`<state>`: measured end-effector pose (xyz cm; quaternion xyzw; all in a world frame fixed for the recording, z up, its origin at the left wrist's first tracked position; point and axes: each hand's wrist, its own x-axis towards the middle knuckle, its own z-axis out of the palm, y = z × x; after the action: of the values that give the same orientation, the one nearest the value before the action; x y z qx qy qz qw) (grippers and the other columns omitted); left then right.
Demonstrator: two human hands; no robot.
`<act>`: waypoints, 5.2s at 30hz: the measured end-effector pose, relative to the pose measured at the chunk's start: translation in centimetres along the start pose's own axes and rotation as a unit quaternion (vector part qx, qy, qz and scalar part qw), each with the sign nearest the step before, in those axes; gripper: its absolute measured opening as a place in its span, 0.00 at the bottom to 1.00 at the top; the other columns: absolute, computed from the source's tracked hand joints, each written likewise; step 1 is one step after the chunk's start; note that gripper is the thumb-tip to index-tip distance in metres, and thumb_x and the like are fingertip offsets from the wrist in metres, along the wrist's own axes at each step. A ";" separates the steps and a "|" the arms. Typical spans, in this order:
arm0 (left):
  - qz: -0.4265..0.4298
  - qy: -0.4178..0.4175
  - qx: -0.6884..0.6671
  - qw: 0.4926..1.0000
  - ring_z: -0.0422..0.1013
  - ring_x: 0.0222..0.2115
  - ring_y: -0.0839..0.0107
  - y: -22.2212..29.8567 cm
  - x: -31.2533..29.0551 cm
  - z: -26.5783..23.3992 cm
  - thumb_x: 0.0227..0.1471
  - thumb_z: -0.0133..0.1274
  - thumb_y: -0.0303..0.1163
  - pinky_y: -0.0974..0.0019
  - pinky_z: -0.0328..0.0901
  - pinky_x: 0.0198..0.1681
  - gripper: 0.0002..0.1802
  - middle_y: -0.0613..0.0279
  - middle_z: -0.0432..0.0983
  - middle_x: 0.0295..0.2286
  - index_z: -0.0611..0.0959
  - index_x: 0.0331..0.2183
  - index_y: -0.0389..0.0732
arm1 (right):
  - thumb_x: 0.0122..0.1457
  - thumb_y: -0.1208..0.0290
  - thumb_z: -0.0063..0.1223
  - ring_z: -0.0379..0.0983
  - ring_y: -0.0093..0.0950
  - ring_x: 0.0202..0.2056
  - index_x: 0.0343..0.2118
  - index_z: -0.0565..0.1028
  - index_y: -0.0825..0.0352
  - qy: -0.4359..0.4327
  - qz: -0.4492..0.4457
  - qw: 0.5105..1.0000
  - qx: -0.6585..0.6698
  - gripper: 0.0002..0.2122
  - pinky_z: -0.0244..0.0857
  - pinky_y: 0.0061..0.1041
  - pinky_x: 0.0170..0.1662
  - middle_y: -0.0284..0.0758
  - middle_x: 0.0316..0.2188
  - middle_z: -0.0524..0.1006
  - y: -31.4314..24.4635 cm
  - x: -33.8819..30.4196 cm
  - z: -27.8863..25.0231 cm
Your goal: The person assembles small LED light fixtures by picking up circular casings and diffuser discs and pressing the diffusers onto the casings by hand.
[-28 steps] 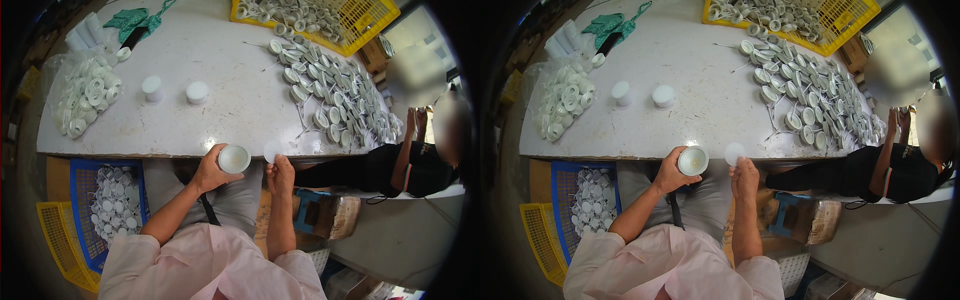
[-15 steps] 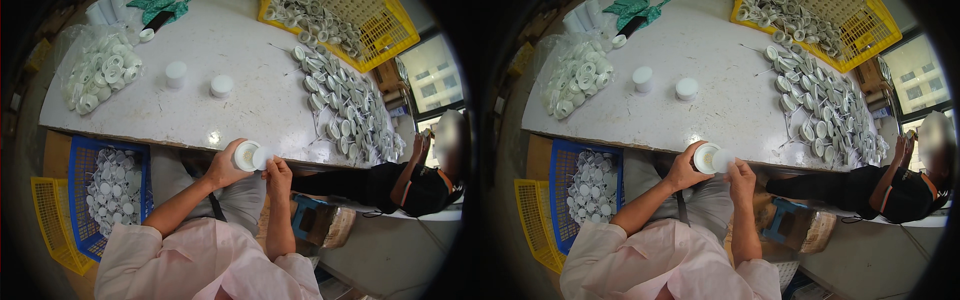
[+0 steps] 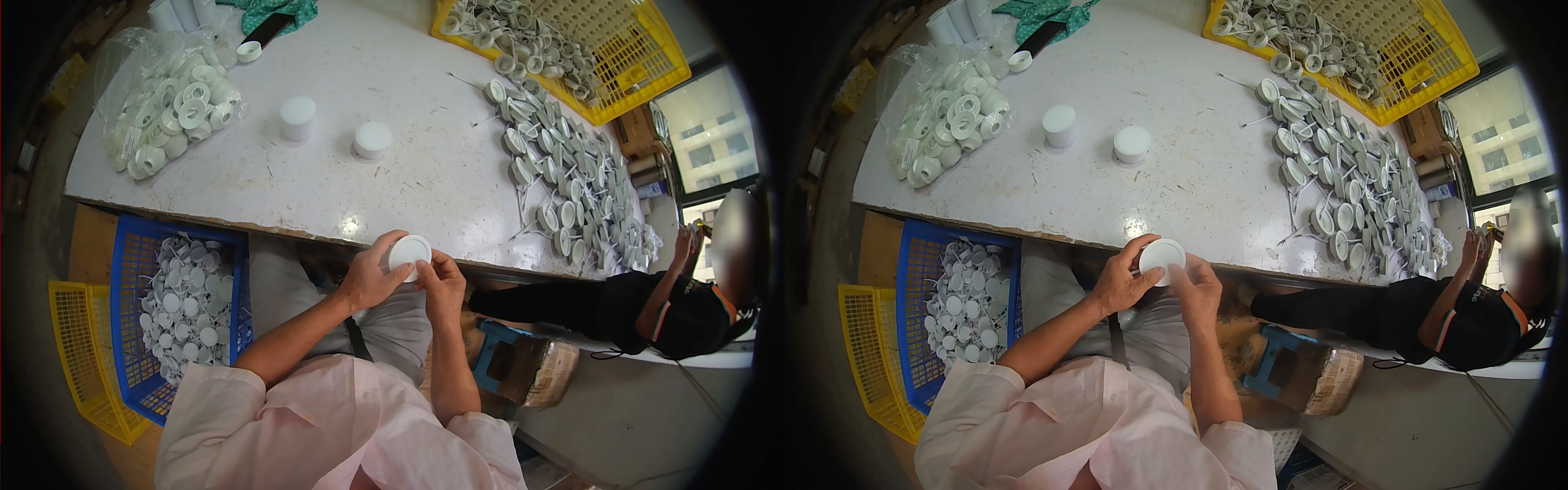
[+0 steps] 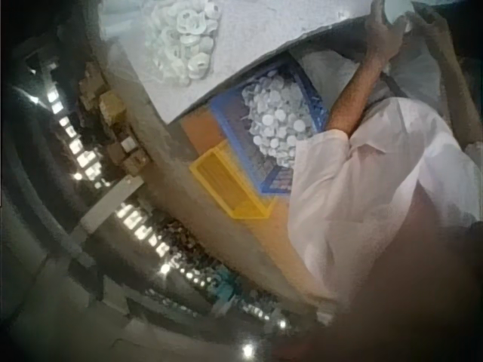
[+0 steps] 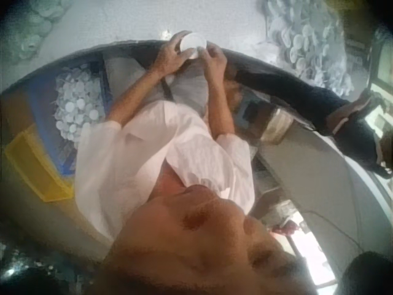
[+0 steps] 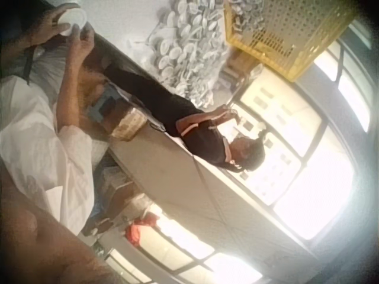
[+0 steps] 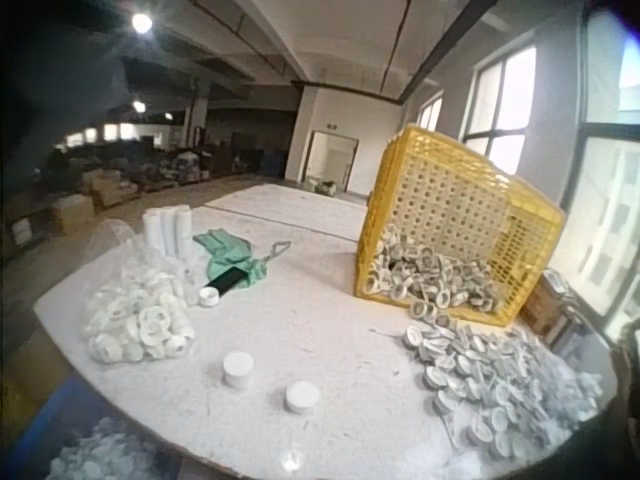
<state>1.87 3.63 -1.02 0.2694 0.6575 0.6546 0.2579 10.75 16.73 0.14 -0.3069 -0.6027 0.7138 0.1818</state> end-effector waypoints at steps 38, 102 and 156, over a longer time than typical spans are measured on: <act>-0.005 0.009 -0.073 0.997 0.69 0.43 0.75 -2.0 0.2 -0.6 0.56 0.54 0.34 0.70 0.66 0.46 0.26 0.58 0.71 0.42 0.66 0.52 0.33 | 0.52 0.79 0.58 0.70 0.17 0.20 0.35 0.68 0.66 0.008 0.016 0.998 0.054 0.10 0.65 0.14 0.21 0.33 0.25 0.75 0.4 -0.2 1.5; -0.267 0.449 0.385 0.761 0.76 0.34 0.56 -26.4 -27.0 -30.7 0.48 0.52 0.31 0.59 0.69 0.34 0.18 0.48 0.79 0.32 0.75 0.41 0.31 | 0.60 0.69 0.50 0.62 0.14 0.22 0.32 0.75 0.71 0.132 -0.178 0.948 -0.228 0.09 0.57 0.15 0.26 0.26 0.19 0.69 -0.4 9.8 0.5; 0.003 0.225 -0.007 0.974 0.69 0.47 0.65 -1.4 -5.3 -8.8 0.34 0.69 0.25 0.63 0.63 0.51 0.43 0.52 0.70 0.45 0.64 0.52 0.35 | 0.60 0.66 0.52 0.66 0.17 0.20 0.28 0.68 0.65 -0.062 0.061 0.992 0.096 0.09 0.62 0.14 0.20 0.29 0.22 0.69 -2.4 17.4 9.5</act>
<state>-0.44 -6.33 -2.44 0.1152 0.6930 0.7042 0.1030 -8.71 21.08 -0.50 -0.2793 -0.5214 0.7959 0.1292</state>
